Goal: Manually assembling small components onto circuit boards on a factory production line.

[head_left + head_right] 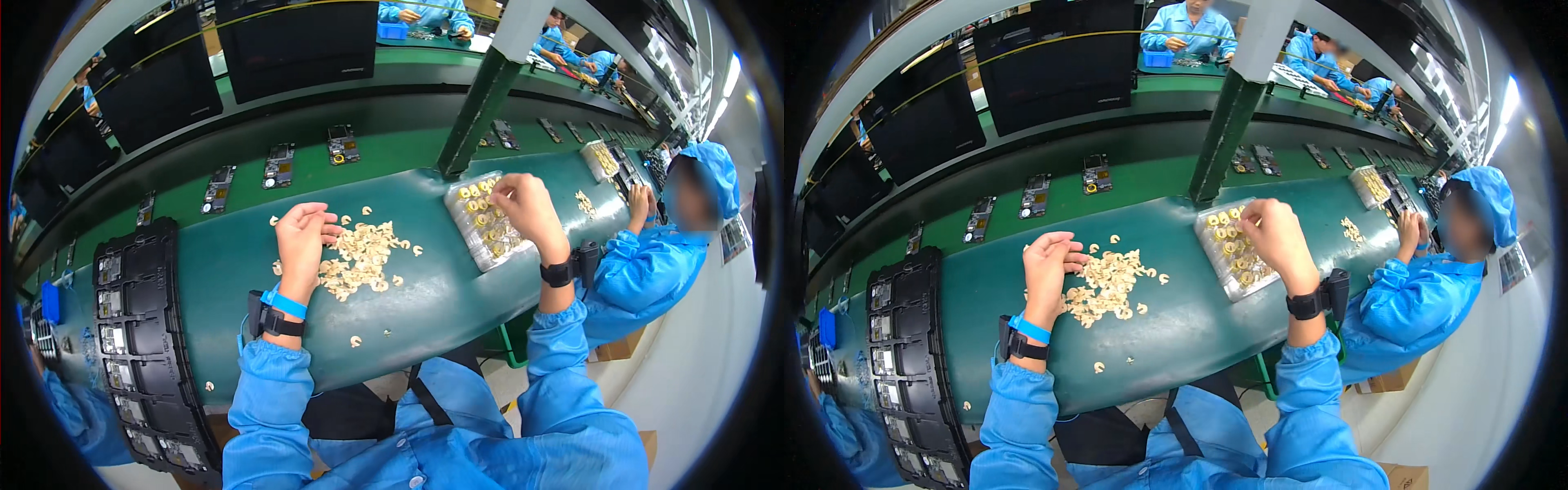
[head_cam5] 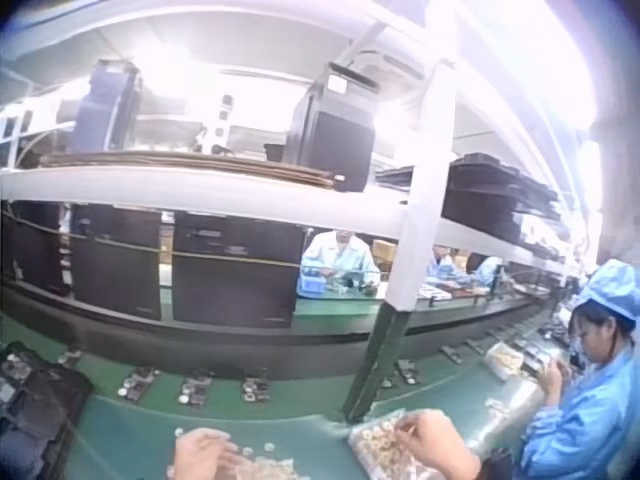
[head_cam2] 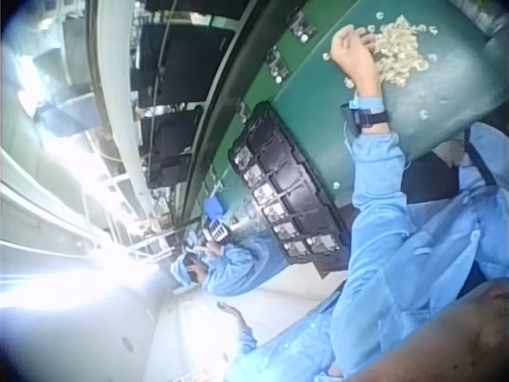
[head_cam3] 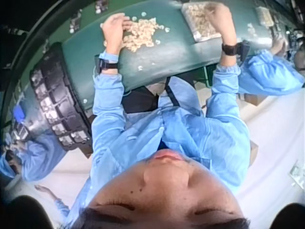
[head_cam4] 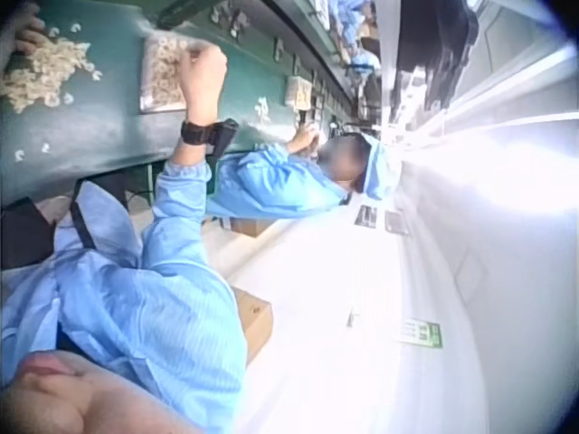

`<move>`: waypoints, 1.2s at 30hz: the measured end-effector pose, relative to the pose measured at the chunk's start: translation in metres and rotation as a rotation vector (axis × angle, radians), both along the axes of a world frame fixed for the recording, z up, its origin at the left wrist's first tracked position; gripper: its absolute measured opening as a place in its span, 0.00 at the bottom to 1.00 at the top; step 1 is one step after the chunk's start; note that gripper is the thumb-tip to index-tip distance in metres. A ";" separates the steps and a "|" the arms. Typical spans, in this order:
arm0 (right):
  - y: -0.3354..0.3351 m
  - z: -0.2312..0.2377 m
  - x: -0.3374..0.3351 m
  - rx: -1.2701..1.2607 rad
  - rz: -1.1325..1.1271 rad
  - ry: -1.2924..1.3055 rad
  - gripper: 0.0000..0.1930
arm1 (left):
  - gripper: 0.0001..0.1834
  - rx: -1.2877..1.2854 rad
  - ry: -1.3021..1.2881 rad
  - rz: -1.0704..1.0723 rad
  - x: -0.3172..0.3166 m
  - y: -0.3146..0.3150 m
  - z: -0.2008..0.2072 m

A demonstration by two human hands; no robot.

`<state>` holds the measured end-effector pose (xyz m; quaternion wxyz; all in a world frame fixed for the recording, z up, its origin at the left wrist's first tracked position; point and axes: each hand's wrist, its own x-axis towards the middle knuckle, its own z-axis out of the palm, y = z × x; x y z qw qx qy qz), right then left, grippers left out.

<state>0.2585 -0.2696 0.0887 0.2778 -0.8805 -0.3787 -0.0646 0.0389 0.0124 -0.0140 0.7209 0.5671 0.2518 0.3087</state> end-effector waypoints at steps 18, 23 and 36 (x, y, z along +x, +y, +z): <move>0.069 -0.010 -0.078 0.196 0.408 0.452 0.08 | 0.11 0.201 -0.140 -0.296 -0.004 -0.027 0.017; 0.135 -0.026 -0.088 0.249 0.566 0.745 0.09 | 0.09 0.188 -0.253 -0.211 -0.003 -0.019 0.013; 0.168 -0.049 -0.083 0.346 0.681 0.725 0.09 | 0.09 0.134 -0.263 0.010 -0.002 -0.008 0.011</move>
